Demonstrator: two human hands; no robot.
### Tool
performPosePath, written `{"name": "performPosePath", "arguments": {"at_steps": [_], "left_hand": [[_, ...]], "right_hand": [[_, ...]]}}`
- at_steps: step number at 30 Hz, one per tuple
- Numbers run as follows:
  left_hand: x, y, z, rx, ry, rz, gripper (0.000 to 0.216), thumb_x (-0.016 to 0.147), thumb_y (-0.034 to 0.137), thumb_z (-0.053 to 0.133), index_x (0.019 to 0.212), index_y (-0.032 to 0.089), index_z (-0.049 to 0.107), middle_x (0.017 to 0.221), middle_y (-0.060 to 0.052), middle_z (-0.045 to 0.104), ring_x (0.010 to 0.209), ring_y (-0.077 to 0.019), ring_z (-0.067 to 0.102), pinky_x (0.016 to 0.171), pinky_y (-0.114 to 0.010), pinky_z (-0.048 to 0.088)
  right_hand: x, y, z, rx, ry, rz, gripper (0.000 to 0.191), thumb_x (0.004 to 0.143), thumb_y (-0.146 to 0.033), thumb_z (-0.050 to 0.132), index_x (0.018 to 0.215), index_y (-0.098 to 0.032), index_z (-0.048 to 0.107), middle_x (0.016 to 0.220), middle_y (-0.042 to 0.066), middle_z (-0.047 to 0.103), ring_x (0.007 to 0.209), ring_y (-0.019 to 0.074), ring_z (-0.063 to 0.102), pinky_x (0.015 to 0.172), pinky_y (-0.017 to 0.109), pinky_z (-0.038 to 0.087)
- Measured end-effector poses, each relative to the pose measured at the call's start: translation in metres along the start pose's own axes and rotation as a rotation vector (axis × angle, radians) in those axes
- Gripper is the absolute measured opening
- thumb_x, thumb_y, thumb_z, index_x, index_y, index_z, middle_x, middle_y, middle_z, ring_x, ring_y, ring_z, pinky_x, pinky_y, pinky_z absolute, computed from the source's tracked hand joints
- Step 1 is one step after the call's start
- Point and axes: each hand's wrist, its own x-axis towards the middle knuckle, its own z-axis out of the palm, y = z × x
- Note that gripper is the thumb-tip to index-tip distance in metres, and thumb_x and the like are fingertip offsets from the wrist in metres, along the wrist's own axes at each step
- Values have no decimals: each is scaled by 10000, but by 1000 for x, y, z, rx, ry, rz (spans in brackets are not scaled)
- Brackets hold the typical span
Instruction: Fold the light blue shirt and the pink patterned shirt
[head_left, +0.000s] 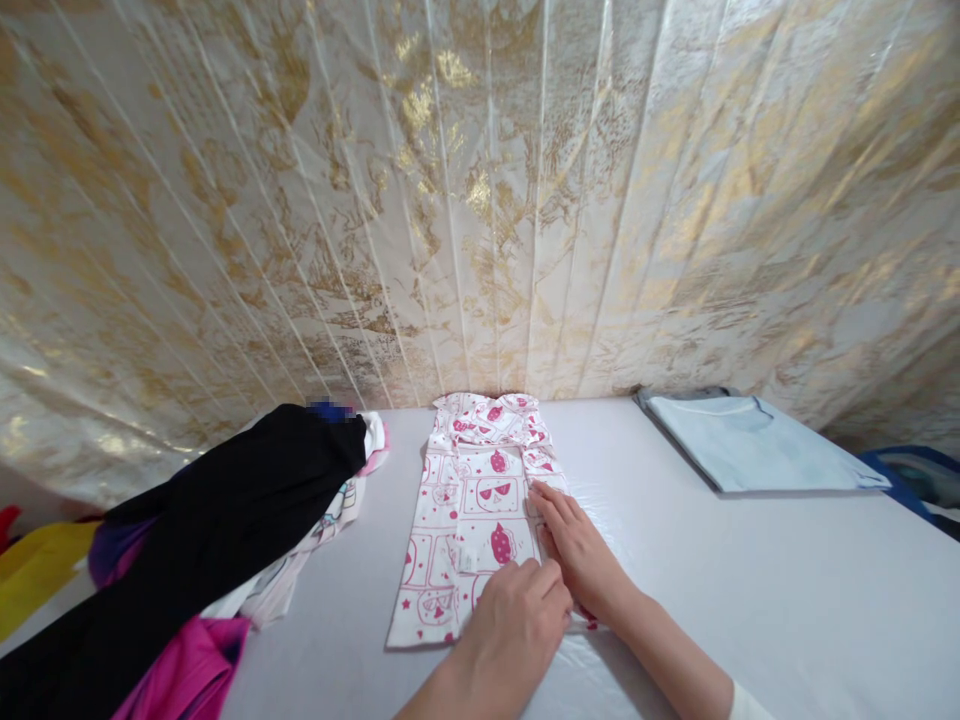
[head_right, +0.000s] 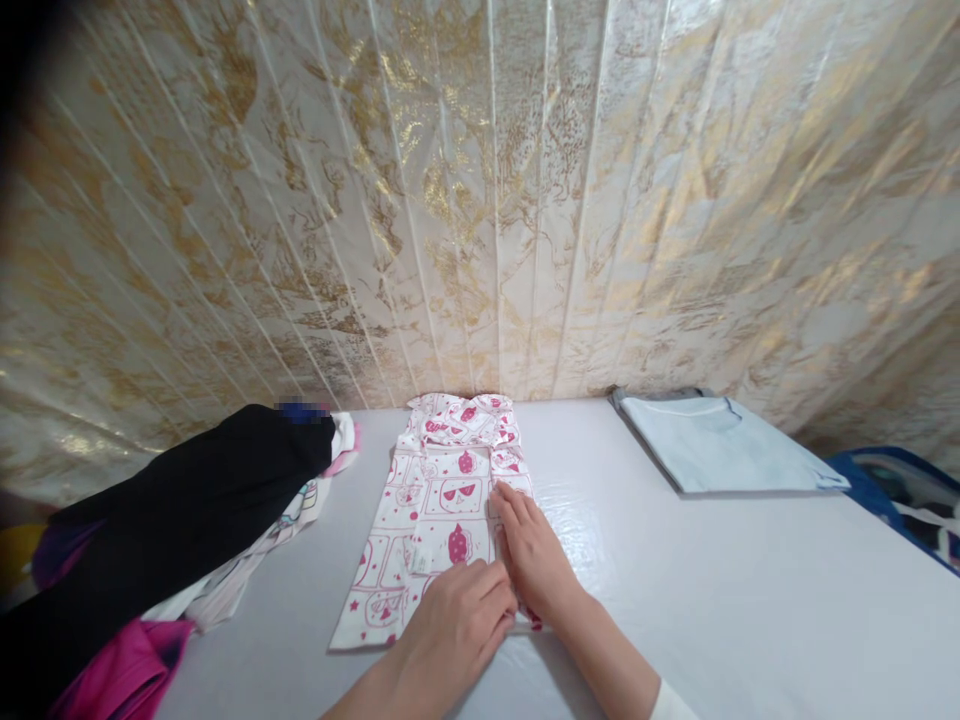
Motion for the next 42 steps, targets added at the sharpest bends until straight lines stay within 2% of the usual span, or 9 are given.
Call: {"name": "performPosePath", "arguments": {"at_steps": [6, 12, 17, 23, 29, 33, 37, 40, 42], "left_hand": [[-4, -6, -11, -92, 28, -16, 80, 881, 118, 600, 858, 187, 633, 933, -7, 633, 878, -190, 592, 767, -307, 488], [-30, -63, -38, -94, 133, -259, 427, 857, -30, 394, 1111, 221, 627, 1064, -25, 632, 960, -170, 603, 843, -289, 484], [-49, -94, -12, 68, 131, -303, 476, 908, 58, 346, 1356, 163, 465, 1435, -101, 468, 1298, -214, 453, 1040, -385, 408], [-54, -92, 14, 189, 137, -282, 545, 997, 311, 360, 1495, 127, 237, 1543, -123, 275, 1417, -224, 274, 1101, -414, 337], [-79, -76, 23, 206, 82, -328, 609, 992, 397, 371, 1514, 135, 201, 1559, -118, 183, 1431, -269, 230, 1110, -435, 316], [-85, -65, 13, 123, -29, -326, 648, 969, 409, 431, 1519, 168, 189, 1572, -106, 108, 1442, -294, 178, 1115, -455, 302], [-67, -66, -5, 41, -45, -215, 644, 979, 369, 435, 1527, 241, 121, 1588, -49, 96, 1455, -248, 138, 1154, -443, 236], [-56, -71, -7, 5, -44, -115, 620, 988, 381, 428, 1523, 269, 136, 1583, -40, 144, 1449, -235, 172, 1156, -452, 234], [-56, -74, -2, -4, -56, -81, 619, 993, 406, 416, 1524, 267, 131, 1578, -47, 149, 1444, -245, 188, 1151, -460, 243]], "right_hand": [[-3, 2, 3, -227, -101, 68, 518, 930, -302, 482, 1396, -84, 423, 1496, 178, 392, 1342, 288, 404, 1051, 460, 419], [-9, -3, 10, -332, -45, 39, 575, 980, -431, 365, 1441, -87, 373, 1527, 160, 343, 1411, 262, 305, 1081, 428, 372], [-12, -17, 23, -372, -23, 21, 617, 981, -498, 327, 1427, -79, 406, 1514, 168, 362, 1417, 296, 286, 1103, 454, 328], [-19, -17, 28, -376, -47, 48, 663, 962, -553, 344, 1444, -100, 390, 1528, 167, 335, 1415, 306, 287, 1097, 468, 335], [-45, -33, 20, -380, -9, -51, 734, 932, -551, 422, 1503, -117, 265, 1540, 170, 301, 1420, 326, 269, 1068, 489, 365], [-54, -33, 9, -333, -29, -72, 689, 956, -493, 390, 1527, -161, 193, 1529, 142, 334, 1397, 289, 334, 1006, 443, 442], [-39, -15, 2, -288, -104, 0, 559, 986, -405, 345, 1497, -183, 300, 1524, 105, 358, 1401, 243, 334, 1035, 413, 427], [-31, -5, 5, -308, -112, 2, 579, 967, -440, 383, 1476, -164, 350, 1508, 122, 379, 1386, 260, 361, 1045, 442, 415], [-34, -4, 9, -332, -89, -19, 643, 950, -471, 411, 1497, -154, 296, 1520, 127, 350, 1391, 275, 349, 1046, 456, 412]]}}
